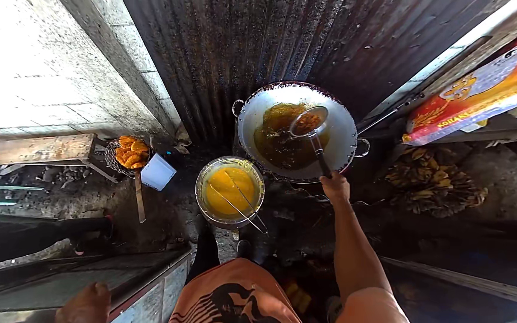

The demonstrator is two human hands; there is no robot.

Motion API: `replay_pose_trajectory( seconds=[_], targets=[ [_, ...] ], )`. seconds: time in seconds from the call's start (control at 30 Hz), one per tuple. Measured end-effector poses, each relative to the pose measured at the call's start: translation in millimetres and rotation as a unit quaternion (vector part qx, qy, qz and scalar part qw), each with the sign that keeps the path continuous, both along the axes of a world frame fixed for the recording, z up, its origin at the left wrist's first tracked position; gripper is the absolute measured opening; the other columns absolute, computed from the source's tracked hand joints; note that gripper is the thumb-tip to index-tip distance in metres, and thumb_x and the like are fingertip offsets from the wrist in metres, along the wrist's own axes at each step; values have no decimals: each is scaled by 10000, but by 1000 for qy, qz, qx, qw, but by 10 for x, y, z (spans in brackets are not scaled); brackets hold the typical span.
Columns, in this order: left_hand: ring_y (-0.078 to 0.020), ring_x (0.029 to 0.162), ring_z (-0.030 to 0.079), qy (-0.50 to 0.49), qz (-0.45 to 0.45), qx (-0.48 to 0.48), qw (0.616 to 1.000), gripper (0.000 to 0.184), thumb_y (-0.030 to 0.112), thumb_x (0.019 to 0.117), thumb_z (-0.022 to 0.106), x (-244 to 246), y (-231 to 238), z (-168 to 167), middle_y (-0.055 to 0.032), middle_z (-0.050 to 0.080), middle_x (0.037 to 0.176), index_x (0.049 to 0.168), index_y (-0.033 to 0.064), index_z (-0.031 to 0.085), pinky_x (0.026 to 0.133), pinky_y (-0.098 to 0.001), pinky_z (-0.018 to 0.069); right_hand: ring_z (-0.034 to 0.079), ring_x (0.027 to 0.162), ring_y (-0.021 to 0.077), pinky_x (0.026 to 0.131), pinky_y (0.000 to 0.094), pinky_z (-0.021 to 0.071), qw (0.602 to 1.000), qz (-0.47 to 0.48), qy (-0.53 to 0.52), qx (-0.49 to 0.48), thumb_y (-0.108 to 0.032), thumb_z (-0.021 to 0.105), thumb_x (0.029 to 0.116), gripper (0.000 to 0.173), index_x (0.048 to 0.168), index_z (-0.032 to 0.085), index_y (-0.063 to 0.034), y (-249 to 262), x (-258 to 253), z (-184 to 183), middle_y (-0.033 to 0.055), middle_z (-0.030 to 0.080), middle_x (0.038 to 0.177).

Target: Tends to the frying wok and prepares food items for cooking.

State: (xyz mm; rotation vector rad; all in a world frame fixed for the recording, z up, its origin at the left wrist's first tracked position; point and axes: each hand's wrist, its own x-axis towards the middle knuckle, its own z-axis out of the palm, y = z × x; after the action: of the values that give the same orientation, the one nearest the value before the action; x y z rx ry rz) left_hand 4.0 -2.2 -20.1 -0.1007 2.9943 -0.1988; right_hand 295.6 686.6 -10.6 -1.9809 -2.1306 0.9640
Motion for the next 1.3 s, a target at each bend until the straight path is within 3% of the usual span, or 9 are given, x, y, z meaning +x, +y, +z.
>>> replay_pose_trajectory(
  seconds=[0.07, 0.27, 0.67, 0.7, 0.77, 0.8, 0.87, 1.1, 1.3],
  targets=[
    [-416, 1192, 649, -5, 5, 4, 1000, 433, 309, 1068, 403, 3, 15, 23, -194, 750, 1124, 1128, 78, 765, 1132, -651, 338, 630, 1166, 499, 937, 722, 465, 995, 11, -97, 21, -286, 546, 1038, 378, 1357, 614, -94, 59, 65, 88, 294, 677, 1200],
    [-430, 1189, 646, -9, 7, 4, 1000, 443, 305, 1071, 385, 14, 25, 31, -214, 742, 1126, 1123, 65, 754, 1140, -660, 322, 671, 1151, 436, 916, 618, 525, 948, 77, -306, 29, -190, 448, 1052, 467, 1508, 435, -91, -102, 178, 18, 264, 687, 1211],
    [-415, 1188, 649, -5, 17, 1, 1000, 421, 300, 1070, 416, -2, 37, 20, -206, 748, 1113, 1099, 68, 766, 1148, -648, 319, 619, 1245, 379, 1048, 595, 466, 992, 82, -25, -93, -256, 541, 1043, 437, 1445, 552, -86, -704, -360, -396, 218, 649, 1324],
    [-410, 1182, 653, -2, 19, -2, 1000, 418, 303, 1068, 419, -10, 32, 9, -199, 751, 1102, 1090, 75, 768, 1146, -643, 323, 641, 1200, 360, 1018, 575, 489, 992, 73, 3, -107, -260, 552, 1036, 465, 1471, 539, -97, -730, -425, -426, 211, 655, 1313],
    [-404, 1164, 661, 4, 18, -4, 1000, 417, 309, 1067, 422, -22, 21, -14, -190, 756, 1081, 1074, 82, 772, 1133, -643, 336, 641, 776, 248, 694, 445, 535, 988, 41, 72, -133, -272, 580, 1023, 465, 1459, 545, -115, -790, -546, -510, 157, 667, 1016],
    [-402, 1165, 661, 4, 18, -3, 1000, 417, 307, 1068, 420, -24, 21, -19, -189, 756, 1084, 1079, 83, 772, 1134, -643, 334, 525, 578, 168, 528, 346, 460, 979, 17, 127, -158, -256, 581, 1032, 422, 1427, 550, -111, -829, -598, -497, 92, 577, 824],
    [-403, 1176, 656, 5, 21, 0, 1000, 410, 301, 1067, 424, -27, 7, -31, -189, 756, 1090, 1089, 87, 773, 1138, -638, 334, 403, 441, 92, 412, 244, 366, 945, -35, 242, -217, -198, 582, 1047, 315, 1335, 566, -73, -874, -659, -356, 23, 477, 674],
    [-418, 1166, 657, 6, 14, 23, 1000, 402, 294, 1062, 435, -14, 8, -11, -201, 754, 1077, 1088, 74, 771, 1142, -648, 325, 389, 399, 63, 376, 204, 371, 901, -80, 353, -241, -168, 592, 1045, 186, 1189, 595, -50, -679, -412, -102, 4, 493, 623],
    [-426, 1141, 667, 8, 11, 21, 1000, 395, 297, 1063, 447, -7, 3, -15, -210, 754, 1058, 1076, 72, 771, 1127, -666, 333, 455, 498, 108, 465, 275, 409, 974, -39, 203, -88, -218, 624, 1032, 337, 1342, 608, -89, -302, -80, 42, 47, 555, 729]
  ],
)
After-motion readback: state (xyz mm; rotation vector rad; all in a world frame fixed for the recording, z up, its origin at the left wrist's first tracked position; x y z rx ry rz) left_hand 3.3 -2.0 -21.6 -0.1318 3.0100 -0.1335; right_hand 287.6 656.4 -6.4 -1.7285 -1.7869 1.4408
